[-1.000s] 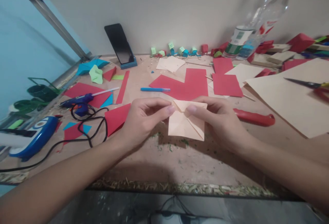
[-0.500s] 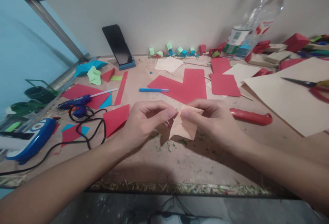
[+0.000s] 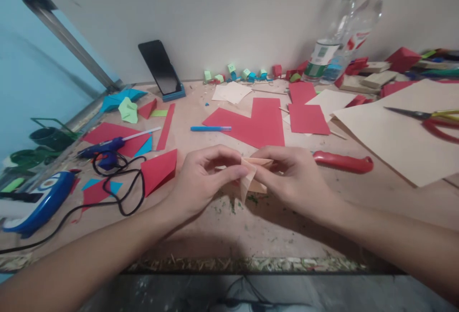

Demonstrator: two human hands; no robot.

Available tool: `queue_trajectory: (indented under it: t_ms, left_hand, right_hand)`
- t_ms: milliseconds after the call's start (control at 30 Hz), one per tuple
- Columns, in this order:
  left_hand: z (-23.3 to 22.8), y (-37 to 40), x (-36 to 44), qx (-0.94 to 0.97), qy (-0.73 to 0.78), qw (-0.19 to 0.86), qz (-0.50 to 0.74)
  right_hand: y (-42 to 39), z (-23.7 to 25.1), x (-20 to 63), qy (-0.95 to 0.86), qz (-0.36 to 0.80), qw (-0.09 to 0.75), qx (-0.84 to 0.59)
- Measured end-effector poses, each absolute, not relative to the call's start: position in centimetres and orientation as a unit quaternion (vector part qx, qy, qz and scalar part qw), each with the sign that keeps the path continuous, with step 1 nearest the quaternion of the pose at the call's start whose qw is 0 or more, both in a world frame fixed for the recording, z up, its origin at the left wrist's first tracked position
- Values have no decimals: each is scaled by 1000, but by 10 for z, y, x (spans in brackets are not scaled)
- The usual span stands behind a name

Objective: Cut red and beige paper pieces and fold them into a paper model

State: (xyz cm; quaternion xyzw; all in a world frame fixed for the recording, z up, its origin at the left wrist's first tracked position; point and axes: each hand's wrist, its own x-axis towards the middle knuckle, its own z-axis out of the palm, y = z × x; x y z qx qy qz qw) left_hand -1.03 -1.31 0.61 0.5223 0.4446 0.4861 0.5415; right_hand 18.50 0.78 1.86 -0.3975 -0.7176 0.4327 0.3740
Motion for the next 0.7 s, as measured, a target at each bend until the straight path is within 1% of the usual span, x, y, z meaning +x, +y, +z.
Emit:
queue_trajectory:
  t_ms: [167, 367, 500, 700]
  left_hand:
    - [5, -13, -10, 532, 453, 519, 493]
    - [6, -13, -10, 526, 436, 534, 498]
    - [9, -12, -11, 531, 431, 527, 504]
    - [15, -17, -15, 496, 417, 577, 496]
  right_hand:
    - [5, 18, 185, -725, 422, 376, -394]
    - [5, 17, 185, -743, 407, 391, -361]
    - [4, 19, 185, -739, 423, 386, -355]
    - [4, 30, 186, -727, 465, 370, -344]
